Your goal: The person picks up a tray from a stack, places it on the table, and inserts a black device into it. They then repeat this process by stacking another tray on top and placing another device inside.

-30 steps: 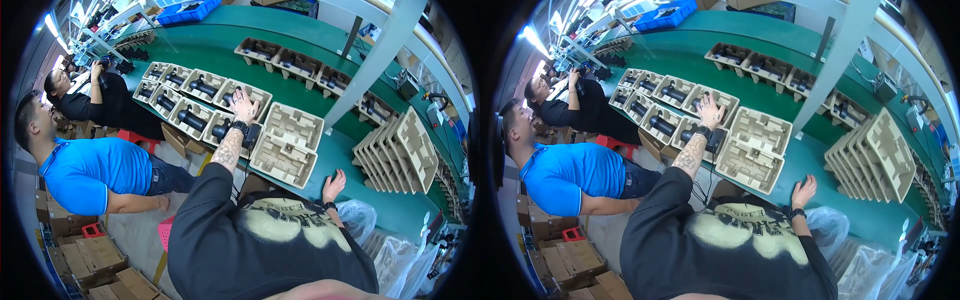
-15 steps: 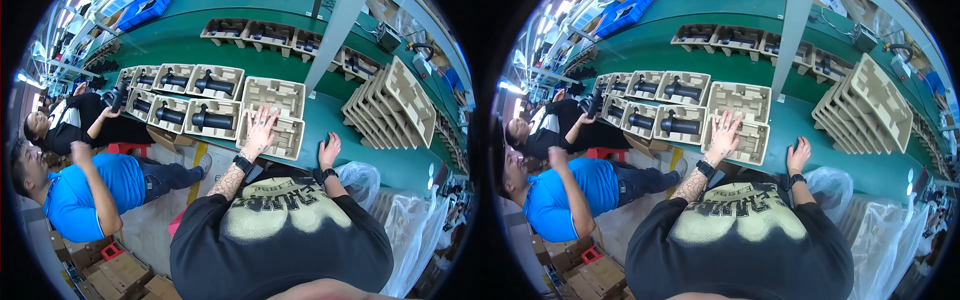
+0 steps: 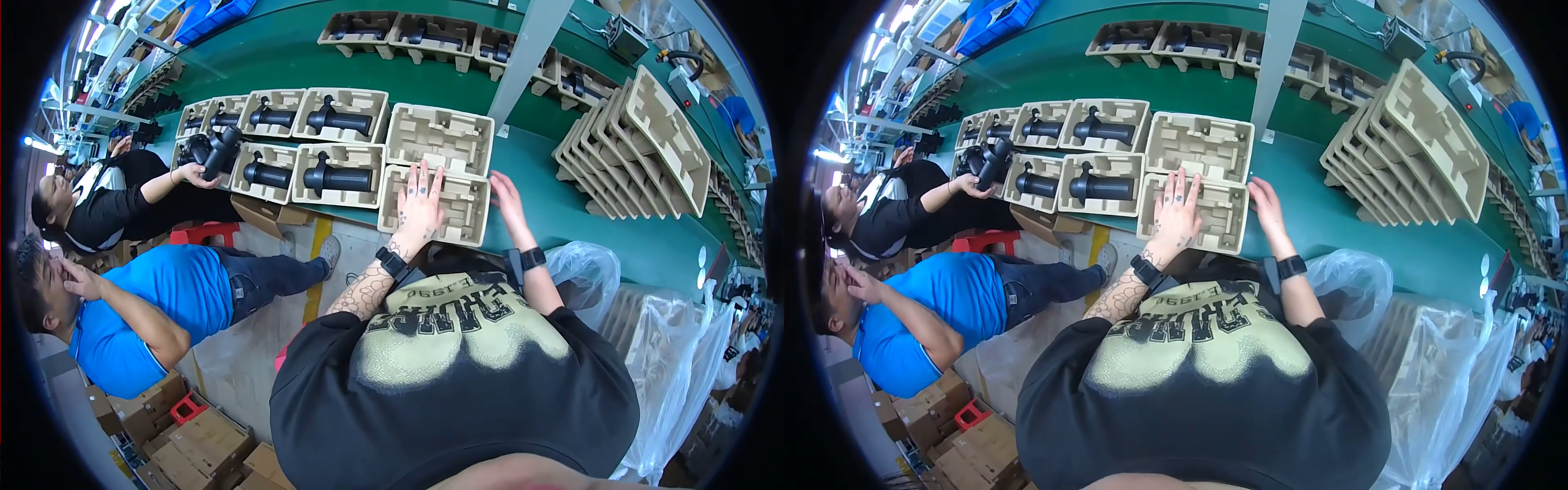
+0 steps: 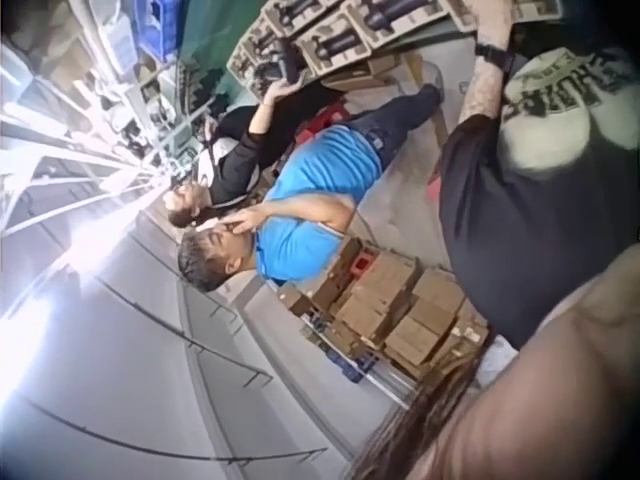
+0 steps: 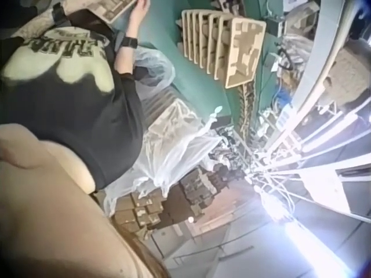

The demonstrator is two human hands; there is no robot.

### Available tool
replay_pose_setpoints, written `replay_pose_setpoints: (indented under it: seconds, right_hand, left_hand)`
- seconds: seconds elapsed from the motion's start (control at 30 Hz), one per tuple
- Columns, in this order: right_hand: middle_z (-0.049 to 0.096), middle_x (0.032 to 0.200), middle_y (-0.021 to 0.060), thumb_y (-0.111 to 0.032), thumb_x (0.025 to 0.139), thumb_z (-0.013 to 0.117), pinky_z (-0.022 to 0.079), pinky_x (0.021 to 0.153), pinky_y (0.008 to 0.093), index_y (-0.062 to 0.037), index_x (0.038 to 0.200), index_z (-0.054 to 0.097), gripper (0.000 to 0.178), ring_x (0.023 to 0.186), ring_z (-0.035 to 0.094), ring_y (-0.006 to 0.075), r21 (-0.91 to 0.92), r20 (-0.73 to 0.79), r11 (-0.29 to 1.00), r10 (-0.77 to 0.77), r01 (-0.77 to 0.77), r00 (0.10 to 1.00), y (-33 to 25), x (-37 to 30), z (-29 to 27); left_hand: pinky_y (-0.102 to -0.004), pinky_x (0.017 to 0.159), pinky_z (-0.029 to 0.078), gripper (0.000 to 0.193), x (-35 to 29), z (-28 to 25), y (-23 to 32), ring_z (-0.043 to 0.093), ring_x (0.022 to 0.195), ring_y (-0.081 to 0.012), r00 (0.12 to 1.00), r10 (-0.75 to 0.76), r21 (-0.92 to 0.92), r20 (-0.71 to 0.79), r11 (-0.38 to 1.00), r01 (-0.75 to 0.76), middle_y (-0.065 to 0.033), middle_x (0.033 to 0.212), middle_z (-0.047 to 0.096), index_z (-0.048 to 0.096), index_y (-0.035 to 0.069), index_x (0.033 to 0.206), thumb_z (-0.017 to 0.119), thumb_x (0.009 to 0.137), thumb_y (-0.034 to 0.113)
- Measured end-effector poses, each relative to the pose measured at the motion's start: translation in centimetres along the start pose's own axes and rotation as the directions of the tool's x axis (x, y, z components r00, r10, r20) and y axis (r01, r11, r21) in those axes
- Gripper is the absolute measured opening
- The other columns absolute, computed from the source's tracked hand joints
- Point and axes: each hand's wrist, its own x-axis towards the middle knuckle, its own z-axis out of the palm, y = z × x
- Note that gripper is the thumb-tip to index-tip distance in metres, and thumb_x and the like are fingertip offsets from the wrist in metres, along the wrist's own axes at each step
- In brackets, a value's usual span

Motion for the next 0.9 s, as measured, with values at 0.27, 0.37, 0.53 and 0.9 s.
replay_pose_setpoints:
  seconds: [0.27,0.37,0.53,0.9]
  right_hand:
    - [0.065,0.075,0.0046,-0.027,0.086,0.068,0.046,0.06,0.0256,0.0074,0.12,0.056,0.049,0.064,0.056,0.0106,-0.513,0.021,0.802,-0.343,0.305,0.939,-0.5,6.5,1.7]
    - [0.061,0.073,0.0012,-0.022,0.086,0.068,0.045,0.059,0.0235,0.0077,0.12,0.056,0.046,0.063,0.053,0.0079,-0.418,0.023,0.857,-0.323,0.303,0.946,0.8,7.6,0.5]
    - [0.061,0.084,0.0003,-0.017,0.091,0.061,0.044,0.067,0.0207,0.0018,0.124,0.056,0.038,0.076,0.052,0.0058,-0.209,0.063,0.87,-0.445,0.448,0.893,0.5,5.4,-0.6]
    - [0.063,0.102,0.0073,-0.018,0.096,0.05,0.047,0.082,0.0266,-0.0049,0.13,0.052,0.037,0.094,0.059,0.0154,-0.23,-0.201,0.897,-0.423,0.377,0.883,-6.5,-0.9,-5.6]
  left_hand:
    - [-0.0529,0.107,0.03,0.088,-0.2,-0.2,-0.4,0.015,0.143,-0.0389,0.996,-0.026,-0.008,0.081,1.0,0.027,-0.0185,0.155,0.016,0.022,0.014,0.15,0.066,0.075,0.025]
    - [-0.0527,0.108,0.03,0.085,0.1,0.4,-1.0,0.016,0.143,-0.0363,1.0,0.005,0.029,-0.009,1.0,-0.004,-0.0175,0.155,0.017,0.024,0.011,0.149,0.066,0.077,0.024]
    - [-0.0489,0.106,0.034,0.07,0.4,-4.1,-4.4,0.03,0.136,-0.0367,0.955,-0.035,-0.184,-0.296,0.983,-0.021,-0.0201,0.146,0.034,0.037,0.005,0.14,0.065,0.079,0.021]
    - [-0.0494,0.108,0.03,0.082,0.3,-13.3,-34.6,0.033,0.131,-0.042,0.448,-0.603,-0.147,-0.66,0.689,0.71,-0.027,0.138,0.038,0.034,0.005,0.141,0.071,0.07,0.022]
